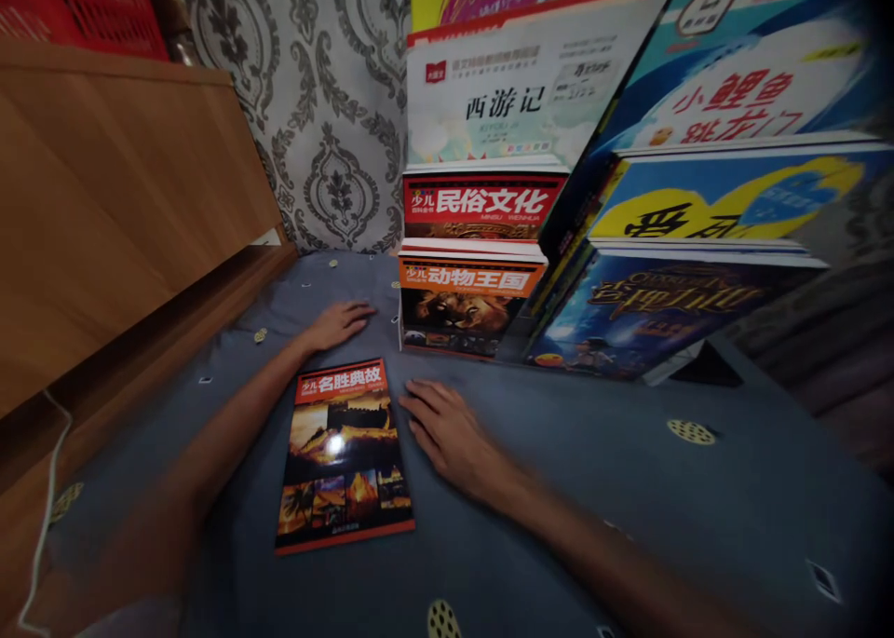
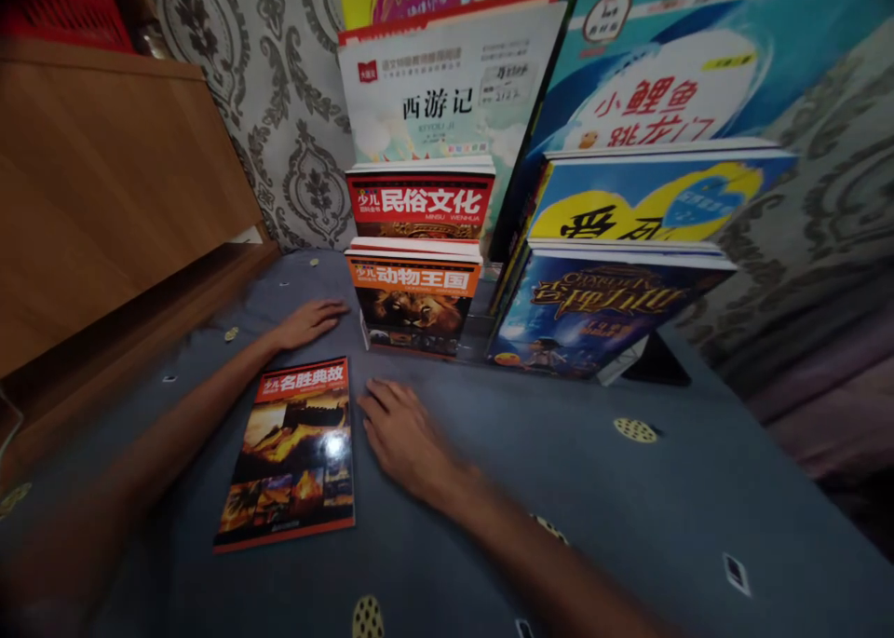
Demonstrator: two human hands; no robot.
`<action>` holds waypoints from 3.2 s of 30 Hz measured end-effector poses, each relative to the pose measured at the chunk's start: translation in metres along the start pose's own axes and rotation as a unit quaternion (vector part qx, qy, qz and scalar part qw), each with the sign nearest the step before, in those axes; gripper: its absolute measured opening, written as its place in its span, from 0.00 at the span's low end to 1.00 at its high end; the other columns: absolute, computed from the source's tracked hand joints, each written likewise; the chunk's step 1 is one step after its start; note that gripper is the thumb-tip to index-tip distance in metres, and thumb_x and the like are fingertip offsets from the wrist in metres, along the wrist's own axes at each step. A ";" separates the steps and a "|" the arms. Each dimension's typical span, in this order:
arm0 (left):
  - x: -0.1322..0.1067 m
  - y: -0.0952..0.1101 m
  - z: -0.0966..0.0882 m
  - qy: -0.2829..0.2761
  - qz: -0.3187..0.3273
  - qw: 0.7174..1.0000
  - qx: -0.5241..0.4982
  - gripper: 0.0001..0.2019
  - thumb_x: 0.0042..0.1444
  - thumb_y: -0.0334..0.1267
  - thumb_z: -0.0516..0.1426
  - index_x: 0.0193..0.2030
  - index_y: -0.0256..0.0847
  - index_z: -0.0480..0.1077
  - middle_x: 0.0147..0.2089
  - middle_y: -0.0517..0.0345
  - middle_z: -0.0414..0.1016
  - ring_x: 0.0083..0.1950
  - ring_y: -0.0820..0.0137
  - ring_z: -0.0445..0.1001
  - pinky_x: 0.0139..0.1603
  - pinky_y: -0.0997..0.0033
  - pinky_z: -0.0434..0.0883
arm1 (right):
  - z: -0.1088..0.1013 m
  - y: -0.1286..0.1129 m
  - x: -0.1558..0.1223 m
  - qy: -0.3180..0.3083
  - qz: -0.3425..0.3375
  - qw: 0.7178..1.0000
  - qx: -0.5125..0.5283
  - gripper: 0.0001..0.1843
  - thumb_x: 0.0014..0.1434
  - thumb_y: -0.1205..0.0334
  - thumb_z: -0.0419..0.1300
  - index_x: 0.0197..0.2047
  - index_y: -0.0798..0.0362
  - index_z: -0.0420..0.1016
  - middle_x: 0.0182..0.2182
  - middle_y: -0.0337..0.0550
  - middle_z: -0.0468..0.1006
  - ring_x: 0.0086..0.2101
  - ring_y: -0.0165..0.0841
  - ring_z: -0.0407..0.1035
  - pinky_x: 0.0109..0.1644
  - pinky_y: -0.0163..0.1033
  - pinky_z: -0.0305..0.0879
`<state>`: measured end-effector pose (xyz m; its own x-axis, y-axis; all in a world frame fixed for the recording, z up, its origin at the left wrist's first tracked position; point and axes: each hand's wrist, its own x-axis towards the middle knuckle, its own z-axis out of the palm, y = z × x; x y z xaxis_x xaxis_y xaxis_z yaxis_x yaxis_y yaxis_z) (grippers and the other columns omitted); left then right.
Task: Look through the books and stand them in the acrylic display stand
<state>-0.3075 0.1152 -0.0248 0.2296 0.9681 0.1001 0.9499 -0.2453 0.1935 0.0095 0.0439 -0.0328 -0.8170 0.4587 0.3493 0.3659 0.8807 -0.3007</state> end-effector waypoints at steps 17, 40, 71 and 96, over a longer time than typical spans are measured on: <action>-0.042 -0.114 -0.050 0.088 -0.285 0.930 0.215 0.22 0.66 0.46 0.41 0.48 0.40 0.73 0.50 0.44 0.74 0.53 0.52 0.74 0.52 0.52 0.73 | -0.003 0.000 -0.001 -0.016 0.011 1.000 -0.021 0.19 0.68 0.66 0.50 0.59 0.55 0.74 0.59 0.55 0.76 0.61 0.46 0.67 0.60 0.55 0.71; -0.001 -0.146 -0.050 0.069 -0.314 0.937 0.135 0.28 0.68 0.45 0.44 0.70 0.32 0.59 0.65 0.35 0.66 0.62 0.45 0.67 0.60 0.42 0.65 | 0.003 0.002 -0.003 0.002 0.002 1.000 -0.030 0.20 0.68 0.68 0.50 0.60 0.55 0.73 0.59 0.55 0.75 0.61 0.45 0.67 0.59 0.56 0.71; -0.156 0.191 0.026 0.171 -0.114 0.967 -0.148 0.23 0.69 0.48 0.46 0.66 0.41 0.58 0.71 0.42 0.57 0.74 0.56 0.56 0.72 0.47 0.58 | -0.014 0.014 -0.027 0.094 0.085 0.980 0.154 0.21 0.67 0.65 0.49 0.60 0.56 0.71 0.56 0.55 0.77 0.56 0.43 0.70 0.62 0.54 0.64; -0.108 0.126 0.007 0.138 -0.126 0.981 0.059 0.18 0.68 0.40 0.47 0.58 0.38 0.68 0.67 0.40 0.66 0.66 0.54 0.67 0.65 0.48 0.65 | -0.036 0.026 -0.072 0.070 0.131 0.987 -0.062 0.21 0.65 0.67 0.49 0.57 0.59 0.74 0.58 0.60 0.73 0.60 0.50 0.64 0.62 0.59 0.64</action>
<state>-0.2113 -0.0198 -0.0183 -0.0658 0.9427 0.3271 0.9907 0.0226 0.1343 0.0942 0.0378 -0.0334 -0.6204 0.6767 0.3965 0.6151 0.7335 -0.2892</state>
